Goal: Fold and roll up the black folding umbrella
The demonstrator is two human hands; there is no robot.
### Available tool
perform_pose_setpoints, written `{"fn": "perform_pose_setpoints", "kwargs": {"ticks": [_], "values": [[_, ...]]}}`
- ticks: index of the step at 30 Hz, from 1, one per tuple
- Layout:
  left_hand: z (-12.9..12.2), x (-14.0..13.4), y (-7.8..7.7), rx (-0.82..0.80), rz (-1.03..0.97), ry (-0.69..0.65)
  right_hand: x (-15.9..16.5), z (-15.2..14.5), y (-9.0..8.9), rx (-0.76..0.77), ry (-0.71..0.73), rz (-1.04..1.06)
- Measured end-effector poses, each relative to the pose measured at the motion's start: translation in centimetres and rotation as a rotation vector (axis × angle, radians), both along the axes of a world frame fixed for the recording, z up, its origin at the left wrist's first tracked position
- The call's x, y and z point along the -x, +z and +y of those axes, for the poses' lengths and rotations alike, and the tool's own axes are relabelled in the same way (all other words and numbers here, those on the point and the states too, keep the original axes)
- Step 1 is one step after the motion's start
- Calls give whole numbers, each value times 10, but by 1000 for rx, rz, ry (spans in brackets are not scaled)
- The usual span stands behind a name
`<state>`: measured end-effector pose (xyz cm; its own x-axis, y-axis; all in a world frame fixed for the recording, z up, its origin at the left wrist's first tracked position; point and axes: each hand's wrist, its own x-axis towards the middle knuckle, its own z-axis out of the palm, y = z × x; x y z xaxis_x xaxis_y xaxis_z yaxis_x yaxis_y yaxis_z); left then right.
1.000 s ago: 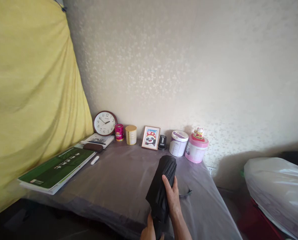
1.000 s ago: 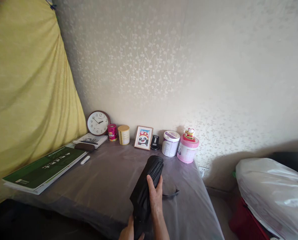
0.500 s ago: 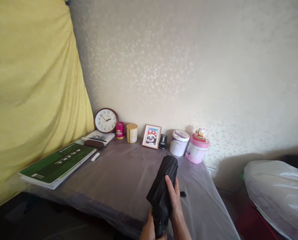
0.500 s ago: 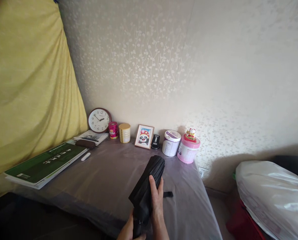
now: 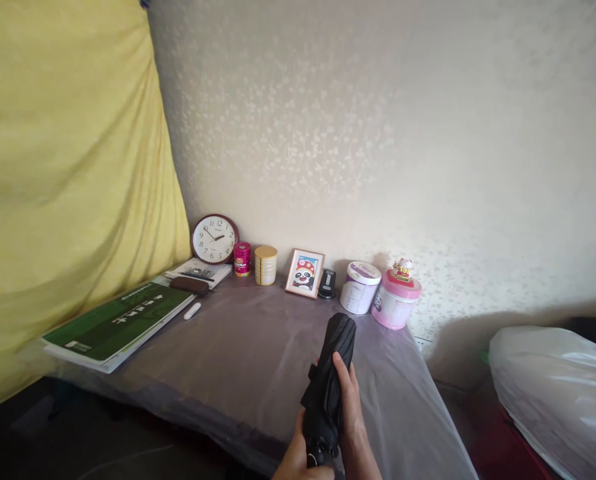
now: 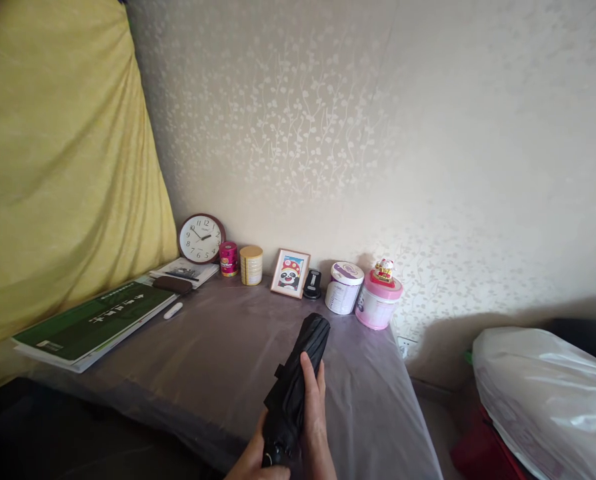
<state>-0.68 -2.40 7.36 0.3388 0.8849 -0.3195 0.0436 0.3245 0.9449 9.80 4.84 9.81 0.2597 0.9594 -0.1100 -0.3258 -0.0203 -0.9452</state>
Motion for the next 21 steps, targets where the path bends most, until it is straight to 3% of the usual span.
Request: {"fn": "perform_pose_setpoints", "kwargs": {"ticks": [4, 7, 9, 11, 13, 15, 18, 21], "values": [[2, -3, -14, -189, 408, 34, 4, -3, 0, 2, 26, 2], [3, 1, -9, -237, 610, -7, 6, -5, 3, 31, -10, -12], [2, 6, 1, -302, 512, 0, 7, -6, 6, 60, -7, 17], [1, 11, 11, -317, 254, -12, 6, -7, 8, 91, 46, 89], [-1, 12, 18, -145, 23, -72, 6, -7, 10, 109, 113, 169], [-2, 11, 19, 1, -74, -98, 6, -7, 10, 106, 135, 188], [-2, 4, 10, -116, 52, -16, 6, -5, 6, 82, 95, 104], [0, 0, -3, -277, 410, 31, 6, -3, 1, 49, 47, -6]]}}
